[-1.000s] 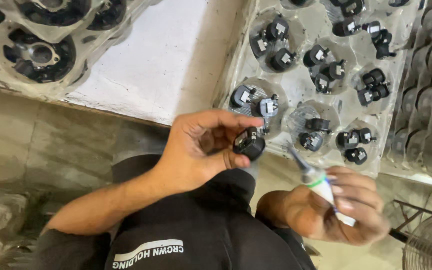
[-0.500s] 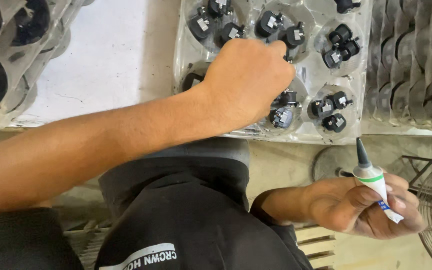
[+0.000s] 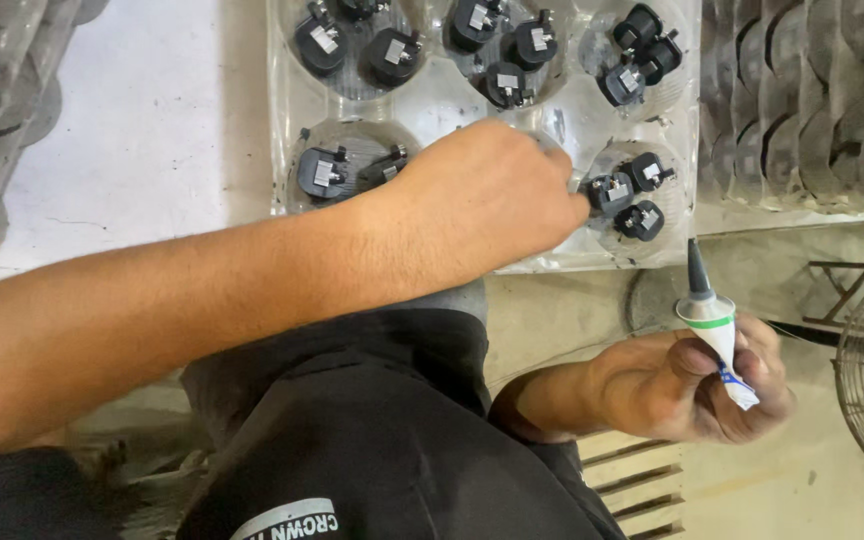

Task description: The person sits at a workbench and applies adhesive from a squeeze tube to small black electrical plug components held in blister trays. They pick each component, dispense glue onto its metal contacts, and place it back into the tray, repeating the process across many parts.

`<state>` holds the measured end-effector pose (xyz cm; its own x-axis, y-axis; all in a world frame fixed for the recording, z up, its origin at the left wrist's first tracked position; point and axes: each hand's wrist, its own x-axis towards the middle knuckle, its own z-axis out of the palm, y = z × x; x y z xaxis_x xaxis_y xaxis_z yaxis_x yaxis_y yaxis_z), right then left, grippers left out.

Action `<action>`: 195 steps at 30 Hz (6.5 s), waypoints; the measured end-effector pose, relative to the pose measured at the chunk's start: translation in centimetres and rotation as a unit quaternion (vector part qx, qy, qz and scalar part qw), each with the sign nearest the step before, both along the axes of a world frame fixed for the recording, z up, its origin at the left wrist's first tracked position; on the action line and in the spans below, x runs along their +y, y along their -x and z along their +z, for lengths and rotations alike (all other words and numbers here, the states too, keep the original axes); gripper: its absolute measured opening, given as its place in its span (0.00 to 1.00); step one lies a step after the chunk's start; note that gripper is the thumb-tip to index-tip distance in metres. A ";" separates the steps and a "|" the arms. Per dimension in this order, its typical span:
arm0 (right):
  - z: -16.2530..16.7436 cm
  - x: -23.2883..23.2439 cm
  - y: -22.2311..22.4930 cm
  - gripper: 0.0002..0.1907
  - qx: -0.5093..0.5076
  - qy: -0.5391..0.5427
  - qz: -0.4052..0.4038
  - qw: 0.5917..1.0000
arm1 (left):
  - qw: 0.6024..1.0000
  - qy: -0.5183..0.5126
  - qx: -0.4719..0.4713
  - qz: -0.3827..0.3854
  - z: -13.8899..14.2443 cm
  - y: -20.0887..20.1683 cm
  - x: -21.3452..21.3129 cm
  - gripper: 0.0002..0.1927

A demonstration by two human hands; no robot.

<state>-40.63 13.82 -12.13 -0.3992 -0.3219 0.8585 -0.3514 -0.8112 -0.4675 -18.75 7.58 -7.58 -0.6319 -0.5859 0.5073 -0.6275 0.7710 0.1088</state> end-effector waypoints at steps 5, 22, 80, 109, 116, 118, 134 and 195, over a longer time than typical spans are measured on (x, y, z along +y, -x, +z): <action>-0.4 0.4 0.8 0.20 -0.062 -0.007 0.016 0.998 | 0.984 -0.068 -0.143 -0.080 -0.2 1.7 -1.8 0.03; -0.3 0.9 -3.0 0.19 -0.092 -0.036 0.115 0.988 | 0.811 -0.356 0.465 -0.020 4.2 -5.9 8.2 0.22; 1.6 2.4 -12.8 0.17 0.036 0.078 0.252 0.964 | 0.459 -0.427 0.775 -0.075 -4.2 -5.8 16.6 0.23; 1.7 2.1 -9.6 0.15 -0.032 -0.002 0.275 0.961 | 0.514 -0.411 0.748 -0.083 -2.4 -7.5 15.8 0.23; 2.1 0.7 -3.3 0.17 -0.091 -0.027 0.178 0.979 | 0.781 -0.343 0.522 -0.019 1.0 -8.6 6.9 0.18; 2.3 0.8 -2.2 0.18 -0.089 -0.037 0.173 0.980 | 0.863 -0.281 0.419 -0.038 1.7 -7.8 4.7 0.18; -0.3 1.1 2.5 0.20 -0.087 -0.030 0.129 0.987 | 0.988 -0.137 -0.066 -0.039 0.1 -0.2 -2.5 0.05; -2.1 2.3 -1.2 0.18 -0.119 -0.010 0.210 0.970 | 0.638 -0.472 0.609 -0.012 4.0 -5.8 7.8 0.04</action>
<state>-39.46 16.15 -14.21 -0.4159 -0.5148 0.7497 0.1281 -0.8493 -0.5121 -12.93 15.41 -3.58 -0.1220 -0.9908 0.0591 0.3760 0.0090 0.9266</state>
